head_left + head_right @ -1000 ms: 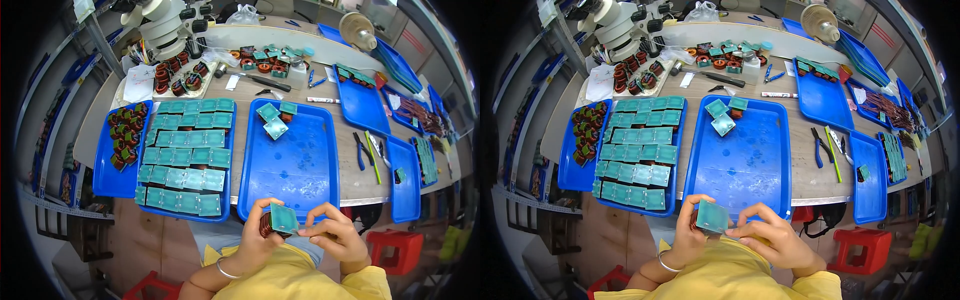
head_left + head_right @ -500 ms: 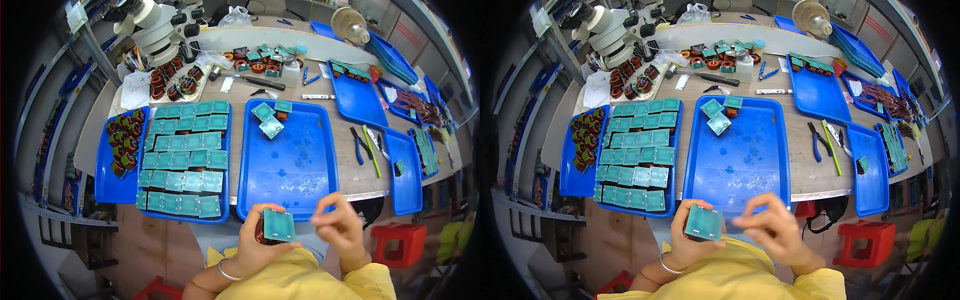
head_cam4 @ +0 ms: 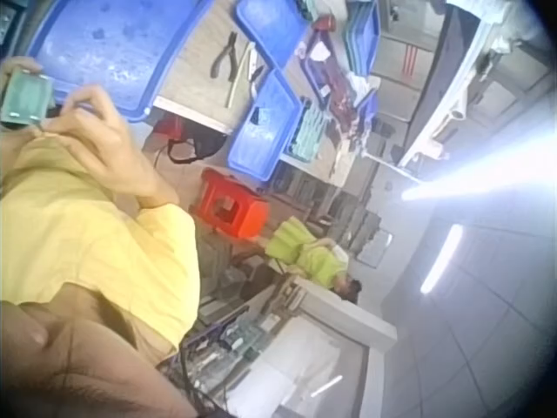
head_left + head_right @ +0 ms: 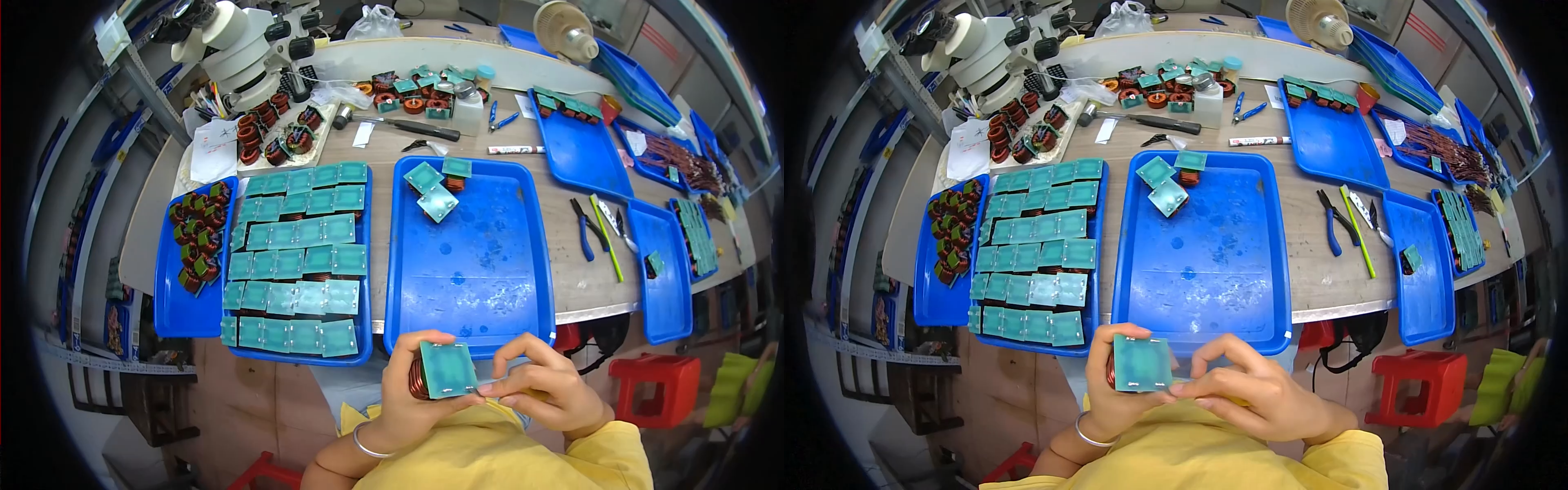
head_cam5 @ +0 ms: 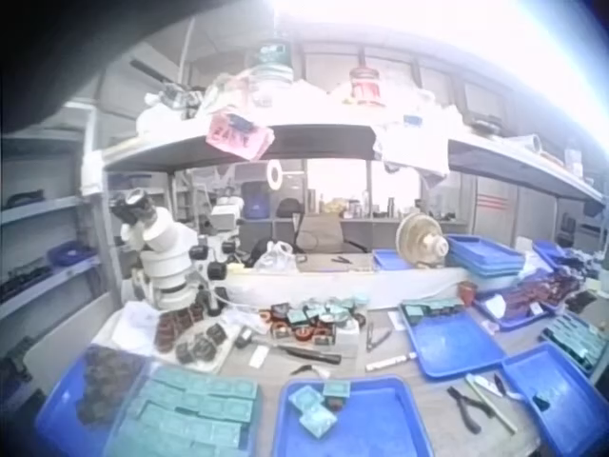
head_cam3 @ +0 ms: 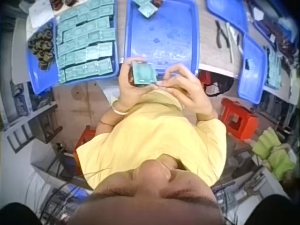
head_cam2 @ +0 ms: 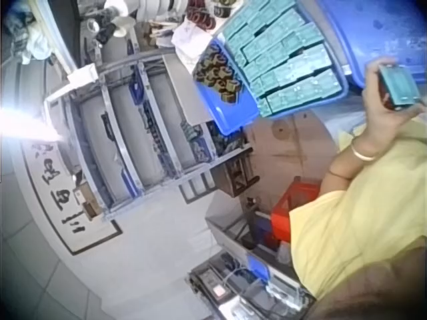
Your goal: Assembling and checking small electronic components at a workbench.
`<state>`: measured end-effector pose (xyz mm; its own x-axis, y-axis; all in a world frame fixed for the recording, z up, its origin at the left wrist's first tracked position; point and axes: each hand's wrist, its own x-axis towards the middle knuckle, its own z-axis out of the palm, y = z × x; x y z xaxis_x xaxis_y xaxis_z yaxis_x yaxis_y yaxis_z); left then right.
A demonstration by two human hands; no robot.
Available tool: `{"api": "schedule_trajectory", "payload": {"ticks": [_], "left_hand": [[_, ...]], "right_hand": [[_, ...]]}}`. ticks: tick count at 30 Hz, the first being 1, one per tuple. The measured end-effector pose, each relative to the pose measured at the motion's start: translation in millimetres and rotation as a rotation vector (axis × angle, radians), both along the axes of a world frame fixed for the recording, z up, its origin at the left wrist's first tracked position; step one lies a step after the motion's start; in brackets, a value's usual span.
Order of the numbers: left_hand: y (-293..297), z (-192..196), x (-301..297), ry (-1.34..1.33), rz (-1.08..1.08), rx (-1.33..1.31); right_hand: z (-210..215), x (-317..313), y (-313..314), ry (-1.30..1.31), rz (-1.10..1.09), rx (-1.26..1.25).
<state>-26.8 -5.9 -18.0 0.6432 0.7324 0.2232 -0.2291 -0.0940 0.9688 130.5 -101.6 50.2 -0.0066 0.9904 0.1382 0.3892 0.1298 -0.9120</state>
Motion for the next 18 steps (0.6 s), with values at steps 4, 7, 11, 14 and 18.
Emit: {"api": "schedule_trajectory", "payload": {"ticks": [4, 7, 11, 14, 18], "left_hand": [[2, -3, 0, 0.015, 0.028, 0.0], [4, -3, 2, 0.036, 0.045, 0.008], [5, -9, 4, 0.043, 0.041, -0.028], [7, -12, 4, 0.05, 0.013, -0.082], [6, -11, 4, 0.013, -0.007, -0.098]], "right_hand": [[-4, -2, 0, -0.017, -0.018, 0.033], [-10, -3, -4, -0.073, -0.053, 0.065], [-10, 0, -3, -0.053, -0.022, 0.052], [-7, 4, 5, -0.063, 0.044, 0.043], [-6, 5, 6, -0.018, 0.022, -0.004]]}}
